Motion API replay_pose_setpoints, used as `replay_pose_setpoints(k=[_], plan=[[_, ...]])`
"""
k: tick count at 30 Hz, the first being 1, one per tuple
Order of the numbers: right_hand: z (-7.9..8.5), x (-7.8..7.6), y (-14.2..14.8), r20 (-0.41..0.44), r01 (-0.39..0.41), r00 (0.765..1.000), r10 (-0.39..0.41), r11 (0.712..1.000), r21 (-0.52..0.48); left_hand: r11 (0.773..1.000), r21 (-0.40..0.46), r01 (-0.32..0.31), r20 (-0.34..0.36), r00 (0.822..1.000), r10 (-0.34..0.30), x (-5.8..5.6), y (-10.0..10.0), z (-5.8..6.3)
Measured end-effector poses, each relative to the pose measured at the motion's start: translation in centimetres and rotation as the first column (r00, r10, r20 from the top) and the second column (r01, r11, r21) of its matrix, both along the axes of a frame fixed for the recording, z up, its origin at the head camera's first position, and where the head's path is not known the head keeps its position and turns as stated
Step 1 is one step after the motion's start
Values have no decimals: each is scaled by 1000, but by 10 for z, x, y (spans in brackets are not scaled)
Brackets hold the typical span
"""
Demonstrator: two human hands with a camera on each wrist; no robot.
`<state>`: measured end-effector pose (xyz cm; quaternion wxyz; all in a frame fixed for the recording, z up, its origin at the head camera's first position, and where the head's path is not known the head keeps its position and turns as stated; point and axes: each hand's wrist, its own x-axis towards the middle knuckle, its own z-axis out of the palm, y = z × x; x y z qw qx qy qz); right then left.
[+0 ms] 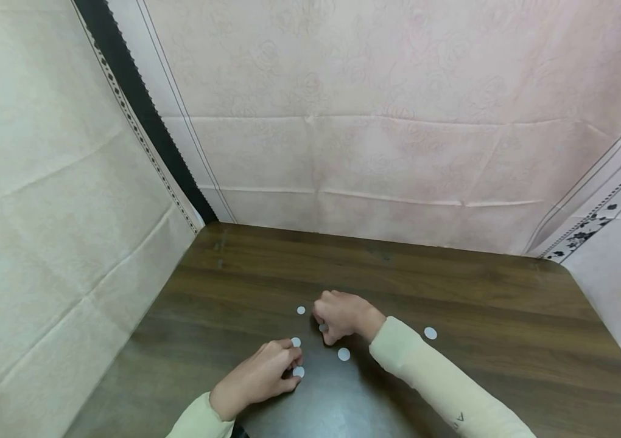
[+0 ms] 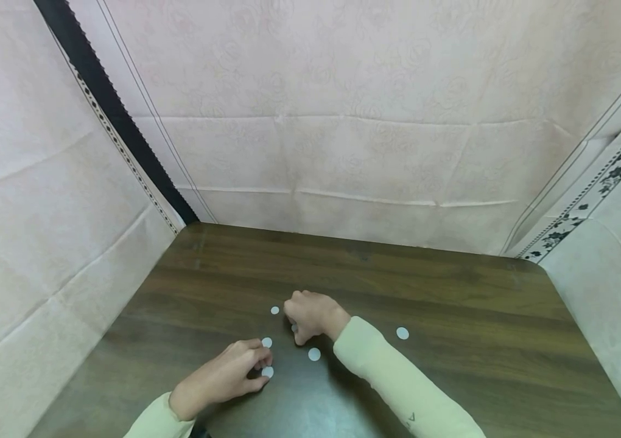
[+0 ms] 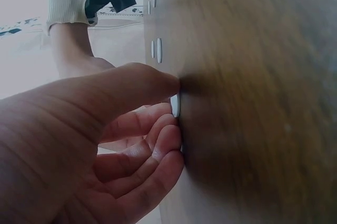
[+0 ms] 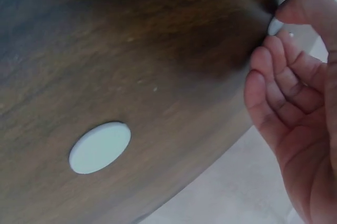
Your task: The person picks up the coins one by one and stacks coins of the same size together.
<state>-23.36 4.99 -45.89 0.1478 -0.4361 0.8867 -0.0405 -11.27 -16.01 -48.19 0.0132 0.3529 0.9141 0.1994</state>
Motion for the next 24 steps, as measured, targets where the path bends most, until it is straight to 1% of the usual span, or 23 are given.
replay_pose_setpoints(k=[4,12,17,24], plan=[[-3,-2,0,-23,-30,999,31,1000,4,1000,0,0,6,1000,0,0,0,0],[-5,-5,-3,-122,-109,986,113,993,39,1000,3,4,19,1000,-4,0,0,0],[-5,-6,-3,-143,-121,982,127,991,49,1000,-2,-4,14,1000,4,0,0,0],[-6,-6,-1,-158,-133,978,135,991,27,1000,-4,-13,13,1000,13,1,0,2]])
